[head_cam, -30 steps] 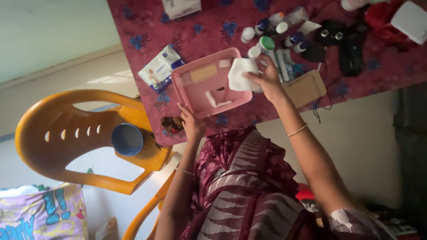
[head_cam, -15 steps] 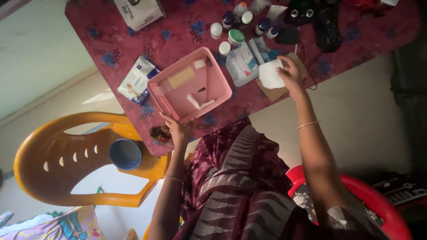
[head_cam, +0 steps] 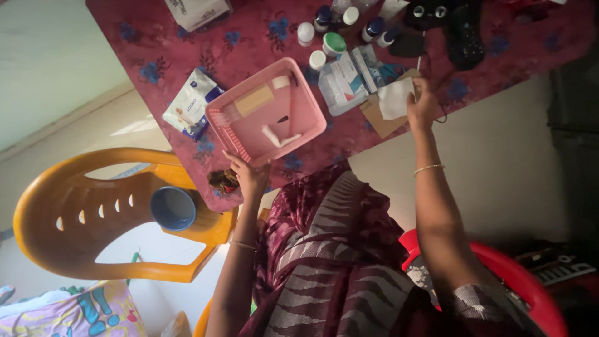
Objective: The person organizes items on a table by moving a tissue box and a packet of wipes, then empties a pink plastic basket containing various bottles, tubes, and a pair of scissors onto the table. The person then wipes the basket with a cloth and places it back on the table.
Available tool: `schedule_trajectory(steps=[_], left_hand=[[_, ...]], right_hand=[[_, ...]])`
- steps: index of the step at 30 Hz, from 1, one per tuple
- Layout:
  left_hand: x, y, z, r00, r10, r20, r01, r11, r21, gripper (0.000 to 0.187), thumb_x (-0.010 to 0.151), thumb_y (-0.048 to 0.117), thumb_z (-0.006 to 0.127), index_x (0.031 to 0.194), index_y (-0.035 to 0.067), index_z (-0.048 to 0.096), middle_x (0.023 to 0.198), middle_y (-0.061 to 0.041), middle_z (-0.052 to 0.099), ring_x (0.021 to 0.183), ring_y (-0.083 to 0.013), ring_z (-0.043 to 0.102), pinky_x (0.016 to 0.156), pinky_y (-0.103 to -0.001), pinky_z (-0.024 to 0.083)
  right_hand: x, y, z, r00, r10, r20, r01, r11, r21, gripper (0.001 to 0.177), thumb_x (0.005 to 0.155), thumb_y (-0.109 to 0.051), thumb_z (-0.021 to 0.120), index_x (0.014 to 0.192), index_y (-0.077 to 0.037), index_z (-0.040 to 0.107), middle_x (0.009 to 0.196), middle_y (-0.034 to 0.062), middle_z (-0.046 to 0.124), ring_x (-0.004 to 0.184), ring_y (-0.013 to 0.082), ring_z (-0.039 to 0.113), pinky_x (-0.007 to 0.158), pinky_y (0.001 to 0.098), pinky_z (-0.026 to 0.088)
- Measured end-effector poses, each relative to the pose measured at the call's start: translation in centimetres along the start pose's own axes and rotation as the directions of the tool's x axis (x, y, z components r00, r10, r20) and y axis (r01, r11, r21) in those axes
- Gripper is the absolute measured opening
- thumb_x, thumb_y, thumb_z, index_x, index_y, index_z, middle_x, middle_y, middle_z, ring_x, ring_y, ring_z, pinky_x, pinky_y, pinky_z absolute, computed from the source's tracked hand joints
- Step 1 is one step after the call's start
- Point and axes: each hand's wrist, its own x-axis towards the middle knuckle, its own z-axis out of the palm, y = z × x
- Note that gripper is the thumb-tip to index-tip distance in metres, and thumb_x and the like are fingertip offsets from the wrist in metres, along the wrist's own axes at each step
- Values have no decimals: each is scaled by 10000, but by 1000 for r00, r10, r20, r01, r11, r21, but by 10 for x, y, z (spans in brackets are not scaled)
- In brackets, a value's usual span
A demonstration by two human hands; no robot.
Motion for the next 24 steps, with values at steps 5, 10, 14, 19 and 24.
schedule_trajectory(steps=[5, 10, 14, 19, 24], left_hand=[[-2, 7, -1, 997, -72, -4, 72, 997, 16, 1404, 710, 323, 933, 1595, 13, -111, 1504, -383, 309, 1298, -573, 450, 1082, -557, 405], [-2, 5, 3, 999, -38, -37, 39, 999, 10, 1456, 643, 344, 959, 1574, 9, -109, 1489, -335, 345, 1278, -547, 469, 1072, -556, 413], [-4, 7, 5, 997, -58, -45, 58, 998, -6, 1418, 708, 367, 917, 1615, 10, -113, 1535, -296, 361, 1293, -504, 494, 1101, -567, 407], [-9, 11, 6, 995, -16, -95, 15, 1000, -18, 1423, 685, 399, 933, 1591, 12, -93, 1524, -284, 355, 1341, -474, 470, 1112, -648, 333], [-8, 11, 6, 995, -19, -93, 15, 999, -44, 1421, 699, 418, 928, 1599, 10, -93, 1526, -278, 360, 1356, -468, 465, 1108, -683, 313]], right_hand=[[2, -95, 11, 998, -54, 14, 49, 966, 255, 187, 965, -5, 722, 1150, -24, 707, 1111, 127, 727, 996, 234, 711, 836, 324, 577], [-26, -203, 72, 877, -251, 410, 15, 867, 499, 184, 1002, -111, 744, 1156, -13, 725, 1090, 76, 753, 958, 156, 714, 826, 284, 585], [-58, -251, 138, 644, -297, 705, 79, 943, 324, 200, 961, -164, 741, 1113, -38, 709, 994, 89, 774, 843, 195, 754, 745, 316, 599], [-86, -246, 220, 467, -186, 864, 528, 843, -104, 637, 863, -322, 796, 1296, 25, 485, 881, 256, 722, 819, 385, 720, 704, 465, 573], [-100, -236, 255, 553, -179, 814, 467, 875, -125, 478, 985, -158, 687, 1368, 1, 450, 862, 286, 695, 771, 449, 714, 658, 539, 562]])
